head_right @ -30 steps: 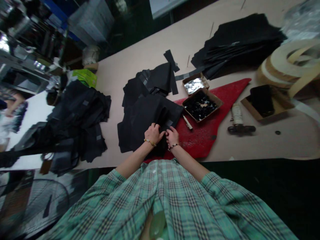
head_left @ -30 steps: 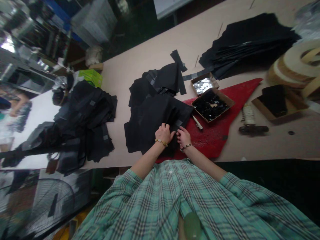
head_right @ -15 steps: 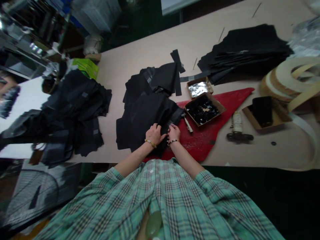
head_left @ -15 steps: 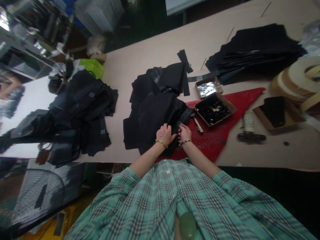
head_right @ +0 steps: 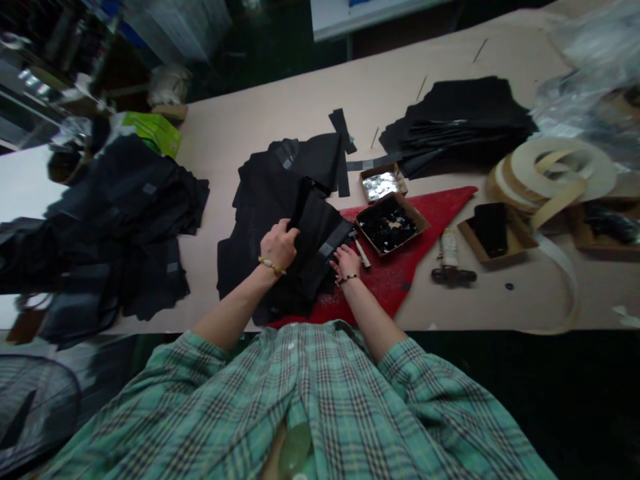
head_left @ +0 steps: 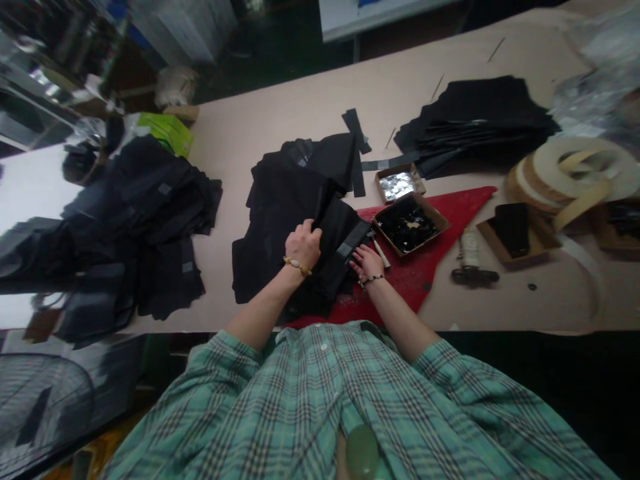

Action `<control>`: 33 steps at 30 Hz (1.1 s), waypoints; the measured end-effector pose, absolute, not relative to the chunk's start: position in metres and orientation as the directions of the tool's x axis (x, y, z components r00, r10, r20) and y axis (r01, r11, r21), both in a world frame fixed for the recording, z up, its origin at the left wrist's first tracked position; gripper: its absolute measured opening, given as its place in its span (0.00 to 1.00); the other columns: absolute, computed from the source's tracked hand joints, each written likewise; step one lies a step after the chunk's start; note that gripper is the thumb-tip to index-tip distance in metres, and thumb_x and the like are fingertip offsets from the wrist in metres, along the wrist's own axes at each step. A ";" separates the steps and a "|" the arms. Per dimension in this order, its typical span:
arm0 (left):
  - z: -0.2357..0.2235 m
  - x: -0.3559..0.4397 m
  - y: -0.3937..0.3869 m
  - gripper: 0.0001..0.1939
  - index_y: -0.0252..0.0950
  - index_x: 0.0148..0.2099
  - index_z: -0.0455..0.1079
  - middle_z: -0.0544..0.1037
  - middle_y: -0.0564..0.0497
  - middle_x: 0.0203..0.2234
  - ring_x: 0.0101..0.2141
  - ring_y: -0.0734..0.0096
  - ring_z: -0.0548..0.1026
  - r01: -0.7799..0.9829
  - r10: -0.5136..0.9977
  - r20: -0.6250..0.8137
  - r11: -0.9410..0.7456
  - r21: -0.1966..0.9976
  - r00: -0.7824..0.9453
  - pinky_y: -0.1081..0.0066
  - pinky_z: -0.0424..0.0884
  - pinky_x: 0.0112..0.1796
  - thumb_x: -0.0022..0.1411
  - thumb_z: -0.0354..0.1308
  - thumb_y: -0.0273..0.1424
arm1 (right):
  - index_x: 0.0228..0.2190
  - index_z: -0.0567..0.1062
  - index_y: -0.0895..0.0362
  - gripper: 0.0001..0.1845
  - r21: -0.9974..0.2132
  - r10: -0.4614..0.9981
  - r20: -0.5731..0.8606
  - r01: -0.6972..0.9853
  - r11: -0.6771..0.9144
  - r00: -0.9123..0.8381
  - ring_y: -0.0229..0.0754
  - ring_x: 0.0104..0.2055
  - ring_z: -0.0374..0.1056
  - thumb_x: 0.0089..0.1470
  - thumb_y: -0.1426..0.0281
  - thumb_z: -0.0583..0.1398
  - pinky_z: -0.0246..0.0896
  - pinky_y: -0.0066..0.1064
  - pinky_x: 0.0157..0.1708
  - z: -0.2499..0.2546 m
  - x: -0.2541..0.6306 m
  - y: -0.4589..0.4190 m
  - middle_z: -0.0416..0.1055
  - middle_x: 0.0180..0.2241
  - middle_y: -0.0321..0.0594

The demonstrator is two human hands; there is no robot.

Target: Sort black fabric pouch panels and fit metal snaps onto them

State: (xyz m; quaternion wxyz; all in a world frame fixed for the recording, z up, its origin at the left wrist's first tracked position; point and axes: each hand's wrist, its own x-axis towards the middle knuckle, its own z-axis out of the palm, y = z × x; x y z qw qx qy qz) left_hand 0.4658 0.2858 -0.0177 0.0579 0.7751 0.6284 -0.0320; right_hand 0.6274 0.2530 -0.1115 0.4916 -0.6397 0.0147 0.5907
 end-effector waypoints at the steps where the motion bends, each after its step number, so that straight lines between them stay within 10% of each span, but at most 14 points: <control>1: -0.024 0.476 0.285 0.16 0.40 0.50 0.73 0.64 0.43 0.58 0.51 0.58 0.68 0.965 0.950 -0.172 -0.252 0.068 0.260 0.62 0.68 0.47 0.66 0.47 0.26 | 0.42 0.72 0.50 0.16 -0.625 0.570 -0.761 -0.587 -0.515 0.311 0.38 0.40 0.72 0.49 0.73 0.60 0.69 0.23 0.26 -0.112 0.627 0.253 0.75 0.41 0.37; 8: -0.076 0.518 0.272 0.19 0.38 0.47 0.73 0.68 0.42 0.49 0.48 0.57 0.70 0.954 0.916 -0.299 -0.205 0.221 0.266 0.64 0.71 0.44 0.63 0.55 0.46 | 0.44 0.69 0.51 0.19 -0.648 0.573 -0.752 -0.524 -0.553 0.326 0.36 0.38 0.72 0.48 0.73 0.61 0.65 0.20 0.22 -0.111 0.625 0.261 0.75 0.45 0.37; 14: -0.065 0.489 0.288 0.14 0.40 0.50 0.72 0.71 0.44 0.49 0.45 0.61 0.74 0.926 0.948 -0.273 -0.052 0.373 0.163 0.63 0.71 0.46 0.64 0.53 0.32 | 0.38 0.71 0.52 0.15 -0.663 0.699 -0.695 -0.528 -0.532 0.169 0.37 0.35 0.74 0.44 0.72 0.64 0.59 0.18 0.19 -0.098 0.624 0.261 0.79 0.37 0.37; 18: -0.006 0.369 0.326 0.35 0.41 0.66 0.55 0.75 0.48 0.46 0.45 0.63 0.75 0.822 0.975 -0.219 0.093 0.562 0.039 0.61 0.70 0.52 0.58 0.60 0.26 | 0.37 0.74 0.51 0.13 -0.684 0.751 -0.648 -0.533 -0.498 0.129 0.37 0.38 0.74 0.46 0.68 0.65 0.67 0.22 0.27 -0.099 0.635 0.245 0.78 0.41 0.38; 21: 0.073 0.244 0.339 0.42 0.35 0.68 0.49 0.74 0.46 0.48 0.48 0.63 0.74 0.864 0.948 -0.132 0.317 0.391 -0.289 0.58 0.69 0.53 0.54 0.64 0.25 | 0.36 0.76 0.52 0.12 -0.652 0.741 -0.667 -0.541 -0.532 0.076 0.38 0.38 0.75 0.45 0.68 0.65 0.70 0.24 0.28 -0.103 0.647 0.227 0.78 0.41 0.40; 26: 0.156 0.100 0.320 0.26 0.35 0.60 0.60 0.75 0.46 0.49 0.51 0.52 0.73 0.782 0.803 0.225 0.592 -0.194 -0.552 0.45 0.70 0.50 0.60 0.58 0.31 | 0.34 0.77 0.52 0.12 -0.626 0.692 -0.713 -0.545 -0.558 0.112 0.36 0.35 0.74 0.43 0.68 0.67 0.69 0.22 0.26 -0.104 0.653 0.207 0.77 0.39 0.38; 33: 0.060 0.067 0.319 0.24 0.41 0.59 0.61 0.73 0.45 0.51 0.53 0.44 0.72 0.641 0.680 -0.051 0.661 -0.390 -0.732 0.44 0.73 0.45 0.59 0.54 0.32 | 0.35 0.77 0.53 0.11 -0.623 0.676 -0.725 -0.545 -0.561 0.132 0.36 0.35 0.73 0.45 0.69 0.65 0.68 0.23 0.26 -0.095 0.639 0.201 0.77 0.39 0.39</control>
